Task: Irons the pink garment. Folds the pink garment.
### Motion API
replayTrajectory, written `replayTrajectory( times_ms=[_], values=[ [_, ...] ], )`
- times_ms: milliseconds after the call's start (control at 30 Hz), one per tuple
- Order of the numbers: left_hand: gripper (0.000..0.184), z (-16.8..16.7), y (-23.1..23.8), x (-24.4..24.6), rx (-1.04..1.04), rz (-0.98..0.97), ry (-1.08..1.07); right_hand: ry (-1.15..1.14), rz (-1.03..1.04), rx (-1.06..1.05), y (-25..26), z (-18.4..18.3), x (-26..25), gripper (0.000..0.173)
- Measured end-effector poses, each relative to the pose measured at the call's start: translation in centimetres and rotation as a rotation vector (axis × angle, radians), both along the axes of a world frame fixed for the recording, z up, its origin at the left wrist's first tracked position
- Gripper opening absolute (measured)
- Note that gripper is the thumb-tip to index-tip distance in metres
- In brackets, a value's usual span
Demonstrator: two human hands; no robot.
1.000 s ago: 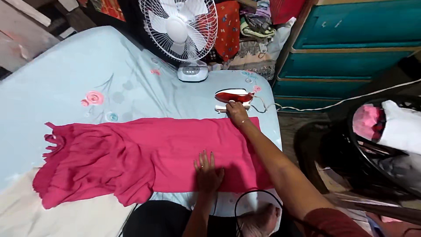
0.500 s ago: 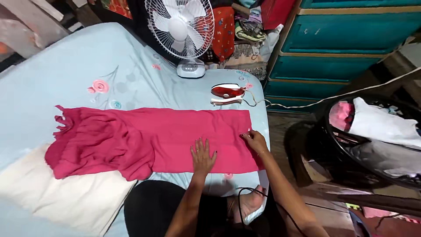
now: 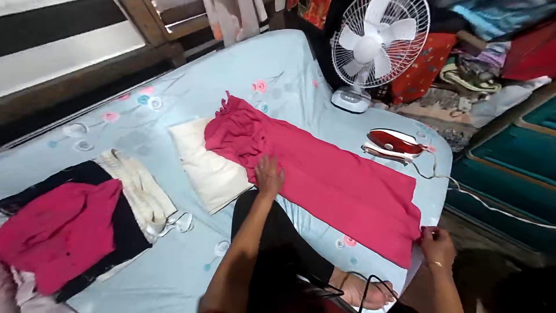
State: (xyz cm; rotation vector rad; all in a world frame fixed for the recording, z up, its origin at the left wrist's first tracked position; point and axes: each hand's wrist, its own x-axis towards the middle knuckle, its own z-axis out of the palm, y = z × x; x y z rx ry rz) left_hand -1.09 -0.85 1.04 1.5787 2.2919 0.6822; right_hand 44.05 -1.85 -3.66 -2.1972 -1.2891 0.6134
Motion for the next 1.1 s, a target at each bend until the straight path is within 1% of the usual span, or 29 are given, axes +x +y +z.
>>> replayTrajectory(
  times_ms=[67,100,133,167,200,267,333,433,467,500,567,633,700,800,867,900,933,1000,1067,1100],
  values=[
    [0.061,-0.4,0.9,-3.8,-0.057,0.143,0.007,0.032,-0.011,0.022,-1.6,-0.6,0.6,0.034],
    [0.058,-0.7,1.2,-5.2,-0.108,0.169,0.014,0.039,-0.002,0.027,-2.5,-0.8,0.9,0.033],
    [0.048,-0.7,1.5,-6.2,-0.158,0.164,0.037,0.053,0.014,0.036,-3.4,-0.9,1.2,0.032],
    [0.039,-0.3,1.8,-6.6,-0.187,0.131,0.07,0.075,0.034,0.047,-4.2,-0.9,1.5,0.031],
    [0.035,0.8,2.4,-6.3,-0.19,0.092,0.102,0.099,0.05,0.058,-4.8,-0.8,1.7,0.03],
    [0.035,3.4,3.8,-3.5,-0.145,0.017,0.105,0.134,0.044,0.05,-5.8,-0.5,1.4,0.031],
    [0.043,5.5,5.5,1.7,-0.103,-0.091,0.001,0.148,0.031,0.052,-6.2,-0.2,0.8,0.031],
    [0.062,7.7,7.3,10.2,-0.134,-0.378,-0.173,0.137,0.072,0.111,-5.7,-0.3,-0.7,0.027],
    [0.065,8.5,7.2,12.1,-0.17,-0.45,-0.197,0.121,0.091,0.129,-5.7,-0.3,-1.2,0.027],
    [0.062,9.0,7.0,13.4,-0.198,-0.498,-0.2,0.104,0.111,0.145,-5.8,-0.2,-1.7,0.027],
    [0.054,8.7,6.5,13.7,-0.223,-0.527,-0.174,0.097,0.155,0.172,-6.5,-0.3,-2.4,0.026],
    [0.049,6.8,6.1,12.0,-0.237,-0.465,-0.137,0.106,0.207,0.185,-7.6,-1.4,-2.3,0.024],
    [0.05,4.3,5.7,8.7,-0.215,-0.316,-0.099,0.118,0.24,0.166,-8.5,-2.9,-2.1,0.023],
    [0.061,0.7,5.2,2.0,-0.113,0.027,-0.032,0.132,0.221,0.122,-9.4,-4.2,-2.0,0.023],
    [0.067,-0.9,5.1,-2.6,-0.104,0.258,-0.021,0.134,0.19,0.101,-9.5,-4.6,-2.1,0.022],
    [0.07,-1.4,5.1,-4.5,-0.114,0.336,-0.039,0.135,0.18,0.099,-9.4,-4.7,-2.0,0.022],
    [0.066,-1.7,5.2,-5.9,-0.141,0.376,-0.067,0.134,0.175,0.099,-9.2,-4.8,-2.0,0.022],
    [0.047,-1.3,5.7,-7.4,-0.231,0.381,-0.094,0.13,0.174,0.09,-8.6,-4.8,-1.8,0.022],
    [0.043,-0.3,6.3,-7.7,-0.276,0.348,-0.115,0.154,0.172,0.049,-8.2,-4.7,-1.5,0.021],
    [0.044,0.4,6.4,-7.3,-0.251,0.318,-0.14,0.181,0.164,0.028,-8.1,-4.5,-1.3,0.021]
  ],
)
